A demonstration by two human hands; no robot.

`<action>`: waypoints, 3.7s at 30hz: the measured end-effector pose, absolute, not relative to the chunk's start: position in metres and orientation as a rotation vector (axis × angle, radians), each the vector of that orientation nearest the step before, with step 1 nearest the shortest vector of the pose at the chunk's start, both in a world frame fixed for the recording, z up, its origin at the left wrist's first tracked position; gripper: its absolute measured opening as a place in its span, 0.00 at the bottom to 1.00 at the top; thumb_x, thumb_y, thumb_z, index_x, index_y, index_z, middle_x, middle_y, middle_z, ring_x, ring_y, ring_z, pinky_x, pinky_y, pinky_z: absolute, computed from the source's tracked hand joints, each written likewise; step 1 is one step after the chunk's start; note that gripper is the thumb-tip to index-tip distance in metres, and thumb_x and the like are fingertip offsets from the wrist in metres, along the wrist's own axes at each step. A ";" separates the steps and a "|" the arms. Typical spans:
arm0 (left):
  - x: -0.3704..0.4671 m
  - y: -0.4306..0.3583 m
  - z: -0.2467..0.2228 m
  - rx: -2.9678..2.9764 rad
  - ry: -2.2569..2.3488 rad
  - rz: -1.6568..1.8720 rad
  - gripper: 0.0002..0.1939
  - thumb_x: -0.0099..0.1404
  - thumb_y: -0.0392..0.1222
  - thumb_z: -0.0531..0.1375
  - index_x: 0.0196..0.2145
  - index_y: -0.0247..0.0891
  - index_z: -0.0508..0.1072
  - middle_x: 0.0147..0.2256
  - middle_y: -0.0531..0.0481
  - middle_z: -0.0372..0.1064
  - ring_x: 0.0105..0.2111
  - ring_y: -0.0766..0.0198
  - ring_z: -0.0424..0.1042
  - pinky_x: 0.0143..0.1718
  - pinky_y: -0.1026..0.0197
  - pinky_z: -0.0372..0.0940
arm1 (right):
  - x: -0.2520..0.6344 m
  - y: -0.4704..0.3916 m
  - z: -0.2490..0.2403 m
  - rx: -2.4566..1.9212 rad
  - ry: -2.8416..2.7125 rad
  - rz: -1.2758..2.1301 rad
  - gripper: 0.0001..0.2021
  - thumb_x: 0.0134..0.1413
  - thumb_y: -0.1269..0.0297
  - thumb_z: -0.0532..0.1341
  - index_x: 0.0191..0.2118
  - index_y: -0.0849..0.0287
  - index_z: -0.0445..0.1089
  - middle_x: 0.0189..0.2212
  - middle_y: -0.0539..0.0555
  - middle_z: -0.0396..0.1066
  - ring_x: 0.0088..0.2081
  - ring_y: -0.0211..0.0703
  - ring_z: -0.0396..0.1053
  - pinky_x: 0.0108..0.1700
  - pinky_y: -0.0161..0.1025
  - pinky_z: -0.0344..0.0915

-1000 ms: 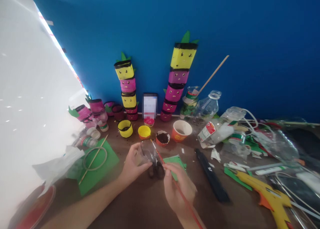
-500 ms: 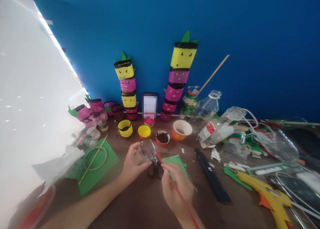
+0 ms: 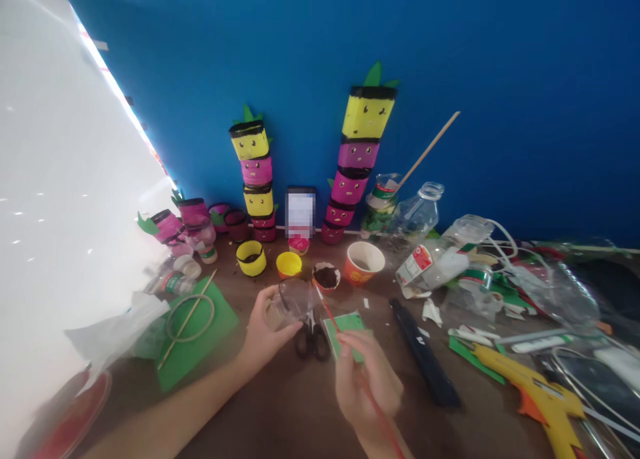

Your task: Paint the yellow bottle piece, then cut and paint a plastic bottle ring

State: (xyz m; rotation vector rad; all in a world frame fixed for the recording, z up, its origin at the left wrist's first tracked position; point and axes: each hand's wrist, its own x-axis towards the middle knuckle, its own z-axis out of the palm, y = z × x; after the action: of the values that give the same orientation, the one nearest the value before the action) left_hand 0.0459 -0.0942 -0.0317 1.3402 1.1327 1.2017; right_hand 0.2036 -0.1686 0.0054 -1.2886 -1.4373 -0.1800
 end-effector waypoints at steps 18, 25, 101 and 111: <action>0.050 -0.095 -0.034 1.235 0.984 1.262 0.35 0.45 0.42 0.70 0.48 0.40 0.58 0.45 0.45 0.66 0.47 0.55 0.68 0.50 0.52 0.62 | 0.223 -0.135 -0.006 -1.648 -1.151 0.249 0.16 0.54 0.51 0.57 0.33 0.60 0.71 0.25 0.56 0.76 0.26 0.44 0.75 0.30 0.37 0.71; 0.049 -0.094 -0.039 1.216 0.895 1.225 0.40 0.42 0.46 0.72 0.50 0.42 0.59 0.49 0.42 0.65 0.51 0.50 0.66 0.53 0.48 0.60 | 0.227 -0.127 -0.002 -1.665 -1.215 0.244 0.16 0.55 0.51 0.55 0.31 0.59 0.71 0.26 0.56 0.76 0.25 0.45 0.75 0.31 0.38 0.71; 0.046 -0.093 -0.038 1.400 1.034 1.267 0.41 0.43 0.38 0.71 0.53 0.41 0.59 0.52 0.44 0.62 0.55 0.51 0.61 0.57 0.50 0.55 | 0.204 -0.161 0.010 -1.302 -1.549 -0.059 0.05 0.56 0.71 0.55 0.35 0.57 0.67 0.29 0.53 0.74 0.31 0.40 0.74 0.35 0.35 0.71; 0.046 -0.095 -0.032 1.381 1.076 1.247 0.40 0.43 0.38 0.70 0.53 0.42 0.58 0.52 0.45 0.63 0.54 0.51 0.63 0.55 0.50 0.58 | 0.202 -0.165 0.012 -1.317 -1.373 0.127 0.06 0.57 0.68 0.55 0.34 0.56 0.70 0.28 0.51 0.75 0.26 0.37 0.73 0.28 0.31 0.70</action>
State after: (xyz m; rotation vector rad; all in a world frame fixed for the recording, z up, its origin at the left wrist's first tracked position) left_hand 0.0462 -0.0949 -0.0318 1.3807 1.0763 1.2468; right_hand 0.2025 -0.1654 0.0115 -1.3170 -1.3731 0.1270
